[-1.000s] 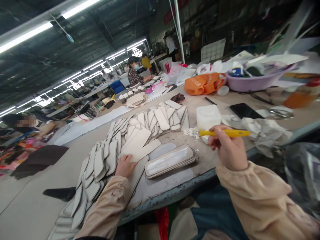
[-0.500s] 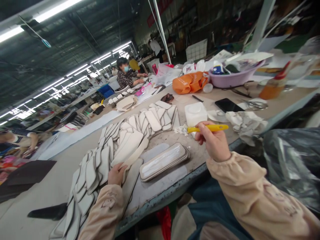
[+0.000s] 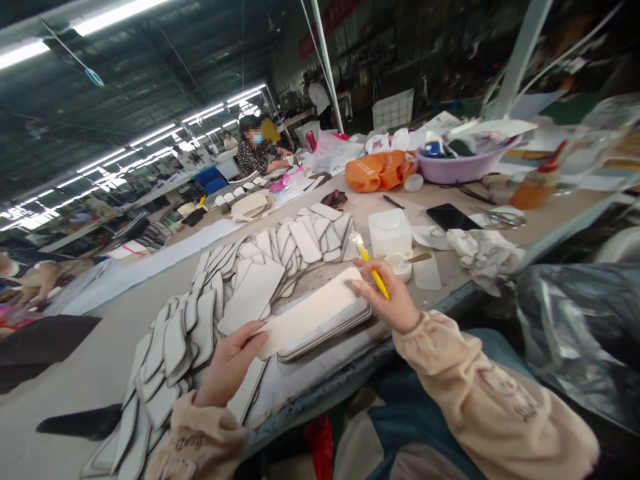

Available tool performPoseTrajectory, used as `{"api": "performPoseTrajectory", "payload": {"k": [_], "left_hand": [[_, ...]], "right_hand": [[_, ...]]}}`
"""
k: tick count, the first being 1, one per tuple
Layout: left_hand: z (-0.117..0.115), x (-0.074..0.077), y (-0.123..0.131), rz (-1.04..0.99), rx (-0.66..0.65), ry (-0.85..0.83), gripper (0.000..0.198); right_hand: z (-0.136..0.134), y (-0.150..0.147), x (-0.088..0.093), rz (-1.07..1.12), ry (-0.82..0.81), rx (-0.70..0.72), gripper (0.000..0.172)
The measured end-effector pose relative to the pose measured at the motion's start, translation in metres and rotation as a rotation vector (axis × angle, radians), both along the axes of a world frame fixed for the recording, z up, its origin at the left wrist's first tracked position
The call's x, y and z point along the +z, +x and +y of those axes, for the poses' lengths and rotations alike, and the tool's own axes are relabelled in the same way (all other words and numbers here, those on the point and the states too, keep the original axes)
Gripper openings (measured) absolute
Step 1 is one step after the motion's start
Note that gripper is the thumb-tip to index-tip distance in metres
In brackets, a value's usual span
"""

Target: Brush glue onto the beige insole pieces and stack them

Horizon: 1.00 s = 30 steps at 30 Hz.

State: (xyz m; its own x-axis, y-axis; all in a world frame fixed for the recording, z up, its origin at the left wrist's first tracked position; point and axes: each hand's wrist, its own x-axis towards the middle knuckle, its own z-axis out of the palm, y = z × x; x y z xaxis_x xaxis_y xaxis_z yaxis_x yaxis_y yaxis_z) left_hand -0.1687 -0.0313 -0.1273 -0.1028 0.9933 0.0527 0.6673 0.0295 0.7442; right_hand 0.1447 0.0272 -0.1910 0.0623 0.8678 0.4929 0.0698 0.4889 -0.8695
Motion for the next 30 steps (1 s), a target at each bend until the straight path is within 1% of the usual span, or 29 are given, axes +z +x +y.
{"api": "performPoseTrajectory", "payload": {"k": [2, 5, 7, 9, 11, 14, 16, 20, 23, 27, 30], "left_hand": [[0.0, -0.01, 0.004, -0.053, -0.028, -0.061, 0.042], [0.004, -0.024, 0.004, -0.15, -0.063, -0.135, 0.046], [0.008, -0.032, 0.005, -0.245, -0.038, -0.165, 0.05], [0.013, -0.039, 0.007, -0.299, 0.024, -0.183, 0.052], [0.017, -0.047, 0.01, -0.276, 0.098, -0.18, 0.045], [0.022, -0.059, 0.012, -0.186, 0.186, -0.142, 0.033], [0.023, -0.068, 0.01, -0.123, 0.205, -0.114, 0.032], [0.023, -0.082, 0.003, 0.012, 0.187, -0.095, 0.034], [0.022, -0.087, 0.001, 0.052, 0.191, -0.094, 0.036], [0.022, -0.087, 0.002, 0.092, 0.215, -0.118, 0.038], [0.021, -0.088, 0.001, 0.057, 0.229, -0.076, 0.041]], "right_hand": [[0.001, -0.004, -0.005, 0.016, -0.057, -0.013, 0.029], [0.003, -0.006, -0.011, 0.026, -0.068, -0.123, 0.027], [0.005, -0.005, -0.013, -0.009, -0.065, -0.179, 0.025], [0.007, -0.004, -0.015, -0.112, -0.074, -0.205, 0.023], [0.009, -0.004, -0.017, -0.236, -0.095, -0.224, 0.021], [0.011, -0.004, -0.022, -0.397, -0.13, -0.254, 0.019], [0.012, -0.006, -0.024, -0.489, -0.139, -0.261, 0.019], [0.012, -0.01, -0.027, -0.624, -0.142, -0.255, 0.019], [0.013, -0.014, -0.03, -0.7, -0.144, -0.28, 0.02], [0.014, -0.018, -0.035, -0.756, -0.149, -0.294, 0.021], [0.014, -0.019, -0.038, -0.773, -0.147, -0.302, 0.021]]}}
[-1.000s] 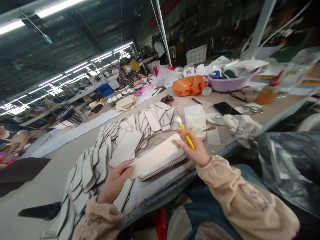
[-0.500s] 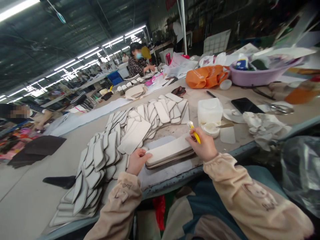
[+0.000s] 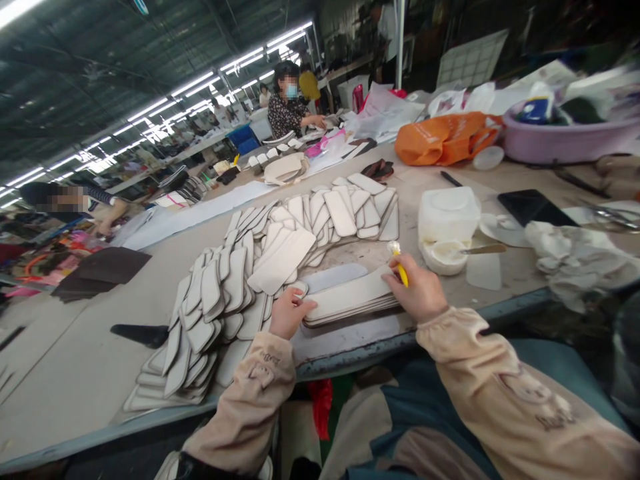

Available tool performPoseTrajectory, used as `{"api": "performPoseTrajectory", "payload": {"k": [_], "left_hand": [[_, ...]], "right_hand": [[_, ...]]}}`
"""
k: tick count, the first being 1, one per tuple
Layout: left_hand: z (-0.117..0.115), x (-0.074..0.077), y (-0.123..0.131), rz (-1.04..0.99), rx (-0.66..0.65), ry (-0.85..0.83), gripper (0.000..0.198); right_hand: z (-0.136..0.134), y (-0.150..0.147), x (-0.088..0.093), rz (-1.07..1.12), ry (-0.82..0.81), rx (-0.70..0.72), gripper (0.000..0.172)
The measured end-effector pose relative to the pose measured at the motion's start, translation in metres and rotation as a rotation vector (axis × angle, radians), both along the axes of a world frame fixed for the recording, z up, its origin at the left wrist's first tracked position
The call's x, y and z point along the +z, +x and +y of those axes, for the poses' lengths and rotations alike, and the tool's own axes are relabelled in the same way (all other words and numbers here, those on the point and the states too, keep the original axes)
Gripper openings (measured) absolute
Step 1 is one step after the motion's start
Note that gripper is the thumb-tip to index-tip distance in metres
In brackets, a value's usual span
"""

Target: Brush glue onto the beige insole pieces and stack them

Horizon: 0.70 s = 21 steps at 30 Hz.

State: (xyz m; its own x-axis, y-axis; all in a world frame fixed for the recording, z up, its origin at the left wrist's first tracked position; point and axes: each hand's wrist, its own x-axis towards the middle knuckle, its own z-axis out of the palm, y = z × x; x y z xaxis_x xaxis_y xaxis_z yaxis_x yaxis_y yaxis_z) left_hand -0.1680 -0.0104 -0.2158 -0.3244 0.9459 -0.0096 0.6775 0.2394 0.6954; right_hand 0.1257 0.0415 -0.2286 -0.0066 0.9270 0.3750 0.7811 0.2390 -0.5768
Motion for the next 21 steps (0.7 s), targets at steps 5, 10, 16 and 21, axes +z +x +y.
{"api": "performPoseTrajectory", "payload": {"k": [5, 10, 16, 21], "left_hand": [[-0.009, -0.005, -0.005, -0.254, 0.062, -0.003, 0.047], [-0.022, -0.009, -0.006, -0.348, 0.063, -0.043, 0.054], [-0.023, -0.017, -0.006, -0.342, 0.059, -0.011, 0.054], [-0.022, -0.023, -0.007, -0.349, 0.077, 0.011, 0.052]], "right_hand": [[0.001, -0.001, -0.002, -0.016, 0.002, -0.01, 0.022], [0.001, -0.003, -0.003, -0.045, -0.013, -0.02, 0.021], [0.001, -0.004, -0.003, -0.075, -0.029, -0.023, 0.021], [0.001, -0.003, -0.003, -0.117, -0.051, -0.044, 0.021]]}}
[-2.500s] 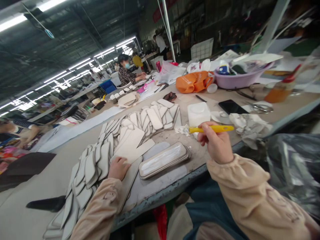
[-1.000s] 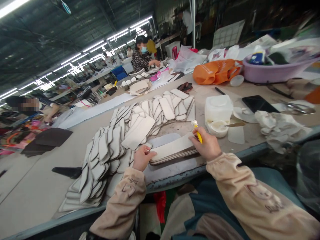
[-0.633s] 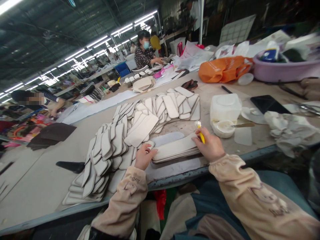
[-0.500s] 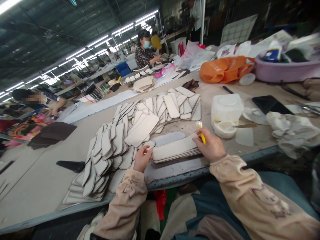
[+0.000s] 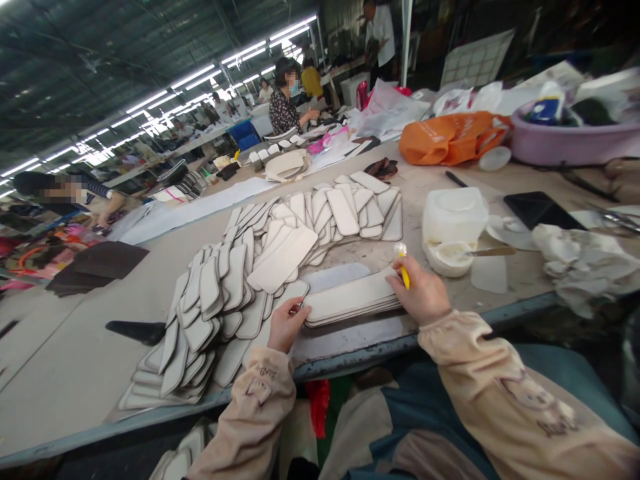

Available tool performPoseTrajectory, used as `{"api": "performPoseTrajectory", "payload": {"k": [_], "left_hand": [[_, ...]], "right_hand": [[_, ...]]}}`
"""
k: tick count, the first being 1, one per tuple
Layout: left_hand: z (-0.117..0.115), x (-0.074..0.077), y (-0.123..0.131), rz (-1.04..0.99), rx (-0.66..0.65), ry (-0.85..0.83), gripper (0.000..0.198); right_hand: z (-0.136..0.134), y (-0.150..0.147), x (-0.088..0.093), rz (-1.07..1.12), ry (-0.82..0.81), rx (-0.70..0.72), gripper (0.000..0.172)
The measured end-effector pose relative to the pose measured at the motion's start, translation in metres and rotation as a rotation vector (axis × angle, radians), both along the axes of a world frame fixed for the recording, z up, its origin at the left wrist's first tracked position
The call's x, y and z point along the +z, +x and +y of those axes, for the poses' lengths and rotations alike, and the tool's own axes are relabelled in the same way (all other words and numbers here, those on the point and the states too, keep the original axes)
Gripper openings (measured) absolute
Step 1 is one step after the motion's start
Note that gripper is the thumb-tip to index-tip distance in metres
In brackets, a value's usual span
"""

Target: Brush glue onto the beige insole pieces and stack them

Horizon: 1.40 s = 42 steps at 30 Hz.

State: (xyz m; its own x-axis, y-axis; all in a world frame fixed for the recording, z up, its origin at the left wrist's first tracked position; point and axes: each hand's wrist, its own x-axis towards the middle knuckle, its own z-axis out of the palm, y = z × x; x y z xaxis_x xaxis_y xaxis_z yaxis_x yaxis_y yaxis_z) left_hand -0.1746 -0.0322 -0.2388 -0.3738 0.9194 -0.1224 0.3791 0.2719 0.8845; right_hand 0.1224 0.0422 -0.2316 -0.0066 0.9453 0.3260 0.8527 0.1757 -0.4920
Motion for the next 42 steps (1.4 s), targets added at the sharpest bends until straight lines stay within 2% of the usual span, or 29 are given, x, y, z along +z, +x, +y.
{"api": "performPoseTrajectory", "payload": {"k": [8, 19, 28, 30, 32, 35, 37, 39, 42], "left_hand": [[0.0, 0.001, 0.001, 0.021, -0.001, -0.011, 0.059], [0.001, 0.002, 0.0, -0.001, -0.011, -0.035, 0.067], [0.001, 0.007, 0.001, 0.008, -0.022, -0.052, 0.069], [0.001, 0.006, 0.001, 0.004, -0.023, -0.059, 0.072], [0.002, 0.006, 0.001, -0.004, -0.02, -0.061, 0.075], [0.003, 0.006, 0.0, -0.003, -0.019, -0.066, 0.076], [0.004, 0.006, -0.001, 0.012, -0.018, -0.078, 0.075], [0.004, 0.006, -0.002, 0.028, -0.014, -0.082, 0.074], [0.005, 0.007, -0.001, 0.034, -0.02, -0.073, 0.073]], "right_hand": [[-0.001, 0.0, 0.002, -0.084, -0.006, -0.007, 0.022], [-0.001, 0.0, 0.004, -0.077, -0.05, -0.022, 0.022], [-0.004, 0.001, 0.011, -0.128, 0.023, -0.013, 0.021], [-0.008, -0.002, 0.014, -0.13, 0.102, 0.055, 0.019], [-0.014, -0.008, 0.014, -0.073, 0.172, 0.199, 0.017], [-0.025, -0.026, 0.006, 0.041, 0.223, 0.442, 0.013], [-0.03, -0.039, -0.003, 0.053, 0.219, 0.541, 0.014], [-0.034, -0.046, -0.01, 0.037, 0.193, 0.572, 0.017], [-0.033, -0.043, -0.013, 0.006, 0.153, 0.504, 0.019]]}}
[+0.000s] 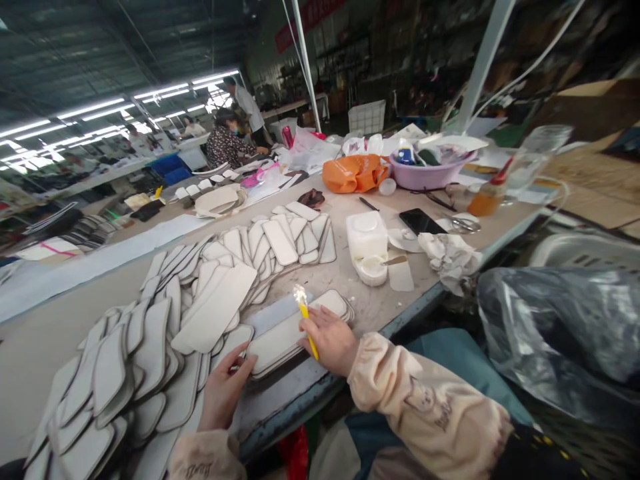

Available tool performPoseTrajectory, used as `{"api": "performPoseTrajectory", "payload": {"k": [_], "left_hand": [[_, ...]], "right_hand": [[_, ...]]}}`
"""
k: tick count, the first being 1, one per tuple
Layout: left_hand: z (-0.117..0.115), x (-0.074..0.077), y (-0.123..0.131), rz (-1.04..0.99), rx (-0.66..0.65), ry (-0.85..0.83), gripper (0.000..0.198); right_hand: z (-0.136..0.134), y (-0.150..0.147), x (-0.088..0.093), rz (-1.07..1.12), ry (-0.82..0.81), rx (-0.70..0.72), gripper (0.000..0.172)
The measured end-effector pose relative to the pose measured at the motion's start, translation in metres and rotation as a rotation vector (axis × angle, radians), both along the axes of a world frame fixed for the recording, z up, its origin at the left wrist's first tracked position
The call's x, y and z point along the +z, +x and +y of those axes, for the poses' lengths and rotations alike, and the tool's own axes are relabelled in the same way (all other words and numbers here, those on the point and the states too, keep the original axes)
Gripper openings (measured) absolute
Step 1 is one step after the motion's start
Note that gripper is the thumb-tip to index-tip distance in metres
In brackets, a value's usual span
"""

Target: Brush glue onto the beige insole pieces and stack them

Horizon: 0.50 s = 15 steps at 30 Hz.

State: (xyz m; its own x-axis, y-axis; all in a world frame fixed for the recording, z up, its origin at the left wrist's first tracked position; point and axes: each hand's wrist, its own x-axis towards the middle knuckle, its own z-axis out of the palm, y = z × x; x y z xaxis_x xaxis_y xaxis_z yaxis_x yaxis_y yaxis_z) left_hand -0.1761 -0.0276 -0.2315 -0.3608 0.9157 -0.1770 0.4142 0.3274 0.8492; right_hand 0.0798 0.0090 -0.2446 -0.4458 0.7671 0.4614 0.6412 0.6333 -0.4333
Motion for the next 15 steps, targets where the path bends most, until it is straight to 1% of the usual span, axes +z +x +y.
{"api": "performPoseTrajectory", "payload": {"k": [6, 9, 13, 15], "left_hand": [[0.001, 0.009, 0.006, 0.019, 0.01, 0.003, 0.07], [0.002, 0.014, 0.008, 0.04, 0.004, 0.007, 0.066], [0.004, 0.015, 0.01, 0.071, 0.027, 0.057, 0.056], [0.004, 0.016, 0.012, 0.064, 0.053, 0.085, 0.052]], "right_hand": [[0.012, 0.034, 0.007, -0.031, 0.005, -0.264, 0.012], [0.019, 0.045, 0.009, 0.013, -0.01, -0.357, 0.015], [0.025, 0.047, 0.009, 0.026, -0.157, -0.477, 0.021], [0.026, 0.047, 0.008, 0.04, -0.198, -0.504, 0.022]]}}
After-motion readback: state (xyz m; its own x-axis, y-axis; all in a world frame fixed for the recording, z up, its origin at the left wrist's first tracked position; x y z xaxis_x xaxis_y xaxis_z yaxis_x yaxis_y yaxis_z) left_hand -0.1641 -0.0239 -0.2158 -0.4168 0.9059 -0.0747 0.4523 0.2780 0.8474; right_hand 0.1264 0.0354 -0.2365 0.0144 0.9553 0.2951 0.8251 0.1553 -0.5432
